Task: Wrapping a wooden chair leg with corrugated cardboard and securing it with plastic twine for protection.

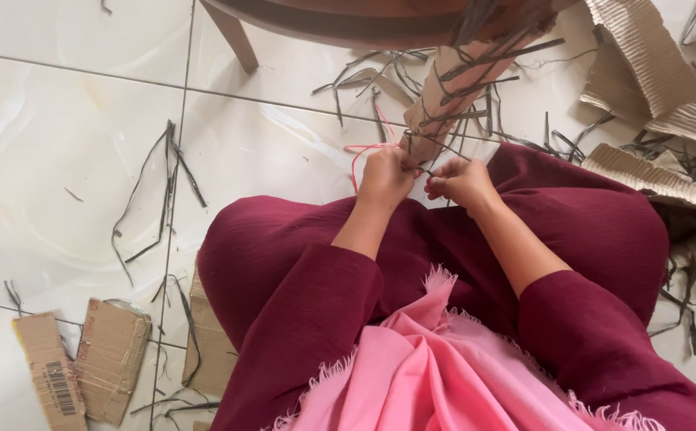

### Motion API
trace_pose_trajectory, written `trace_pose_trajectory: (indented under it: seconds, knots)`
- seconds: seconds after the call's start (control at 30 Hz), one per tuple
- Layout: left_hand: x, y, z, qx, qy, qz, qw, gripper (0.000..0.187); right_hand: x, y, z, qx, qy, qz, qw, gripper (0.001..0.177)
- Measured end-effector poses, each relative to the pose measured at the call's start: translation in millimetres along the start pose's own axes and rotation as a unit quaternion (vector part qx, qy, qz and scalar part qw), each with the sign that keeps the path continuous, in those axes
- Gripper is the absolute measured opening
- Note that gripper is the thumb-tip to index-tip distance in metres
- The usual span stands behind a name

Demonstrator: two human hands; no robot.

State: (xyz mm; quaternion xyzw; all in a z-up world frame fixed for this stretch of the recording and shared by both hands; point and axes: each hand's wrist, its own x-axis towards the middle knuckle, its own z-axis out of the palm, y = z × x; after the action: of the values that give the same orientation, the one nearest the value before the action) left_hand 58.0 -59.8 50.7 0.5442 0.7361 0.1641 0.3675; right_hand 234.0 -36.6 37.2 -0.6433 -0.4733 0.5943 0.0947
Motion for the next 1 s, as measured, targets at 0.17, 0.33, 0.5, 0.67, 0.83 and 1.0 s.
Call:
trace_pose_trajectory:
  seconds: [0.17, 0.33, 0.5, 0.67, 0.83, 1.0]
  knots:
    - [-17, 7, -5, -0.027, 0.025, -0.031, 0.999, 0.007, 28, 27, 4, -0.172, -0.026, 0.005, 0.985, 0.015]
    - [-4, -9, 14, -0.097, 0.041, -0.073, 0.992, 0.013, 48, 41, -3, -0.240, -0.013, 0.004, 0.971, 0.016]
    - [12, -9, 14, -0.353, 0.086, -0.268, 0.892, 0.024, 76, 56, -21, -0.280, 0.075, -0.018, 0.957, 0.024]
    - [2, 11, 8, -0.697, 0.050, -0.225, 0.679, 0.018, 68, 18, -38, -0.210, 0.088, -0.029, 0.973, 0.012]
    - [10, 9, 10, -0.758, 0.014, -0.231, 0.610, 0.026, 57, 4, -40, -0.202, 0.111, -0.033, 0.972, 0.012]
    - [14, 18, -3, -0.697, -0.035, -0.250, 0.671, 0.029, 36, -7, -51, -0.168, 0.089, -0.026, 0.981, 0.014]
